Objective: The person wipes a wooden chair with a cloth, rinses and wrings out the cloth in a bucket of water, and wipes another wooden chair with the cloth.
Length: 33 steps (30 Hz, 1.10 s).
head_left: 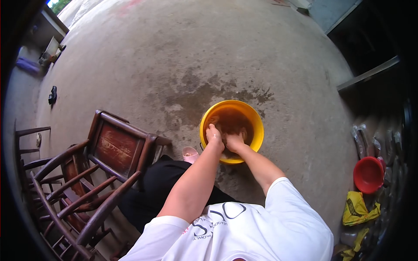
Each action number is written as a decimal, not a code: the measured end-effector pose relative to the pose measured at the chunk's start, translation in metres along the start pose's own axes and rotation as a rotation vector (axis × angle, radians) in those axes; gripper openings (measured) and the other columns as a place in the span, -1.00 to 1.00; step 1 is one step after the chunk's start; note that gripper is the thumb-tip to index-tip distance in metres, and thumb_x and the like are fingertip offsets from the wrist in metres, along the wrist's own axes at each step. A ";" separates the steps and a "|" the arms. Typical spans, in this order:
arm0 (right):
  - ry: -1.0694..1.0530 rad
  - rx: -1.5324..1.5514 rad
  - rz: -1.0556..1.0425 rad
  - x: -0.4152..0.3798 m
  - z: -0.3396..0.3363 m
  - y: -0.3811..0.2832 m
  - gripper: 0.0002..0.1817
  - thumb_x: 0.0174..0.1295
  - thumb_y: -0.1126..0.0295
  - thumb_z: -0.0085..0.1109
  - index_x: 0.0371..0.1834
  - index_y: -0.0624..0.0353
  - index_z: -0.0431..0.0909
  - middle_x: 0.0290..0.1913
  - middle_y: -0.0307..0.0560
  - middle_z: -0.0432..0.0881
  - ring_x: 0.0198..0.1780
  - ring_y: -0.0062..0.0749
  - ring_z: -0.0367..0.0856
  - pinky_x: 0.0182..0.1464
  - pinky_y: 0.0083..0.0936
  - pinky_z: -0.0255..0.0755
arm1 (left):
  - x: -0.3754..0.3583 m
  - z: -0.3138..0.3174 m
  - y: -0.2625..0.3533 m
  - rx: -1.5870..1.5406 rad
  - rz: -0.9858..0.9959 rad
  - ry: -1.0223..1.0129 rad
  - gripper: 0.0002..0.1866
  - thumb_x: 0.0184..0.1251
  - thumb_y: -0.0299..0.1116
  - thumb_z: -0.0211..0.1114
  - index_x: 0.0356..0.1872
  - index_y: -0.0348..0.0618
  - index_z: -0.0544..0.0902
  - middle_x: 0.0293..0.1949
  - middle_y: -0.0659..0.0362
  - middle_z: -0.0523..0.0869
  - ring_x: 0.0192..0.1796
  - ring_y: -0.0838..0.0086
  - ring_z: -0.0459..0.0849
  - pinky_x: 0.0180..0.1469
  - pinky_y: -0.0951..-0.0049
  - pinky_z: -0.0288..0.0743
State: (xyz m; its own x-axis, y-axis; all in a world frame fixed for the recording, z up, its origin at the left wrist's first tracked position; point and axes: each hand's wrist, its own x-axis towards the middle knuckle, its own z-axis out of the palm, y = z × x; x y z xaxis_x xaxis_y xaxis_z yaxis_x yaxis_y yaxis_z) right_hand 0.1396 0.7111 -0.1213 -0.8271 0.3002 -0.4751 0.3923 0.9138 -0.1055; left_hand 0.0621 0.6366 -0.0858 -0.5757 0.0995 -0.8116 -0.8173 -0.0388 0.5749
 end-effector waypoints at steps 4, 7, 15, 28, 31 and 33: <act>-0.304 -0.003 0.166 0.012 -0.003 0.012 -0.54 0.11 0.27 -0.04 0.14 0.01 0.44 0.27 0.01 0.34 0.33 -0.19 0.22 0.31 -0.03 -0.02 | 0.007 -0.004 -0.005 -0.032 -0.124 0.071 -0.45 0.37 -0.10 -0.07 0.25 -0.29 0.26 0.28 -0.03 0.30 0.29 0.19 0.30 0.25 0.28 0.21; 0.146 0.545 0.379 0.008 -0.019 0.019 -0.63 0.10 0.32 -0.04 -0.01 0.07 0.57 -0.06 -0.04 0.62 0.08 -0.16 0.53 0.17 -0.26 0.29 | -0.002 -0.012 0.006 0.024 -0.132 -0.002 -0.43 0.37 -0.07 -0.06 0.27 -0.26 0.25 0.30 0.00 0.28 0.28 0.17 0.30 0.22 0.20 0.25; 0.229 1.521 -0.229 -0.068 -0.106 -0.023 -0.72 -0.01 0.49 -0.18 -0.25 0.27 0.48 -0.25 -0.15 0.56 -0.20 -0.52 0.50 -0.04 -0.57 0.38 | 0.018 -0.007 -0.011 -0.092 -0.396 -0.417 -0.36 0.31 0.24 -0.19 0.01 -0.16 0.45 0.05 -0.06 0.49 0.01 0.03 0.50 -0.02 -0.12 0.39; 0.865 0.732 -0.324 -0.030 -0.099 -0.041 -0.77 0.06 0.28 0.02 -0.55 0.23 0.48 -0.57 0.12 0.51 -0.48 0.09 0.52 -0.41 -0.19 0.42 | 0.055 0.016 -0.042 -0.821 0.105 -1.305 -0.79 0.37 -0.21 -0.01 -0.29 -0.04 0.55 -0.35 0.20 0.61 -0.29 0.46 0.55 -0.34 0.43 0.44; 0.749 0.813 0.078 -0.005 -0.085 -0.022 -0.68 0.09 0.20 -0.02 -0.56 0.24 0.53 -0.52 0.19 0.54 -0.41 0.07 0.56 -0.34 -0.21 0.43 | -0.018 0.019 0.013 -0.256 -0.137 -0.277 -0.70 0.31 -0.19 -0.02 -0.27 -0.18 0.57 -0.31 0.16 0.60 -0.25 0.39 0.57 -0.19 0.35 0.44; 0.599 0.893 0.199 0.006 -0.072 -0.008 -0.59 0.11 0.09 -0.10 -0.49 0.21 0.61 -0.41 0.23 0.58 -0.31 0.12 0.57 -0.23 -0.15 0.44 | -0.038 0.016 0.026 -0.172 -0.138 -0.215 -0.66 0.34 -0.14 -0.03 -0.19 -0.21 0.54 -0.26 0.15 0.58 -0.21 0.38 0.56 -0.12 0.34 0.42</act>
State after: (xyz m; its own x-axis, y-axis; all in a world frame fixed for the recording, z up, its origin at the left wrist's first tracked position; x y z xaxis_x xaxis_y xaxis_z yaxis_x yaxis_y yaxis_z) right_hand 0.1023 0.7251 -0.0607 -0.6832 0.7261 -0.0771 0.4911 0.3788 -0.7845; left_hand 0.0633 0.6478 -0.0381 -0.4554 0.3225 -0.8298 -0.8902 -0.1762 0.4201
